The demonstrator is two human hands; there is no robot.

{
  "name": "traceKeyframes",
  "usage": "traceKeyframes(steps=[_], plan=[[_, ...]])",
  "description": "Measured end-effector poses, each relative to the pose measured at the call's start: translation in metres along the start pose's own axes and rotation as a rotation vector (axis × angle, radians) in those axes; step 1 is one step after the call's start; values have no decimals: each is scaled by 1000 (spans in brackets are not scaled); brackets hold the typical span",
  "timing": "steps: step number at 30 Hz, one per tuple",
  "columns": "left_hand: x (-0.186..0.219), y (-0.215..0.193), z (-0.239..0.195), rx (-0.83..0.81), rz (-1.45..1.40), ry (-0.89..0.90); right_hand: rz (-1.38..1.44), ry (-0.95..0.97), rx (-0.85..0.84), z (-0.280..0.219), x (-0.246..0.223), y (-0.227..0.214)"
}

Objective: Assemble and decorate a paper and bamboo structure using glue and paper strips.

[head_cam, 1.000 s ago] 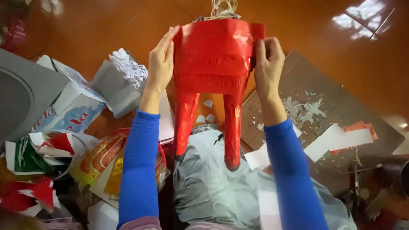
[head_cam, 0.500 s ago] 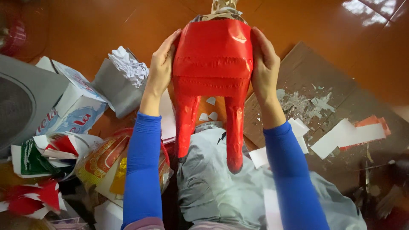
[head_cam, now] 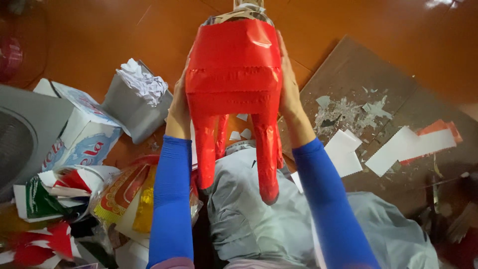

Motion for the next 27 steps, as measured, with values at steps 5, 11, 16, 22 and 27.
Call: traceKeyframes(steps=[5, 11, 16, 22, 27], plan=[[0, 27, -20, 119, -219, -120, 299, 104, 25, -4, -2, 19], [8, 28, -31, 76, -36, 36, -199, -39, 55, -19, 16, 1], [14, 17, -36, 149, 599, 93, -29, 167, 391, -40, 26, -39], [18, 3, -54, 208, 1232, 152, -1090, 438, 217, -55, 77, -102], [12, 1, -17, 172, 1062, 132, -631, 60, 66, -41, 20, -67]])
Point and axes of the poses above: each hand's wrist, its own z-axis towards the middle knuckle, its own y-axis out of the palm, x = y × z, the point moved 2 cm from there along z, towards the middle knuckle, and after that the axes turned 15 degrees about -z, right-handed, at the moved point
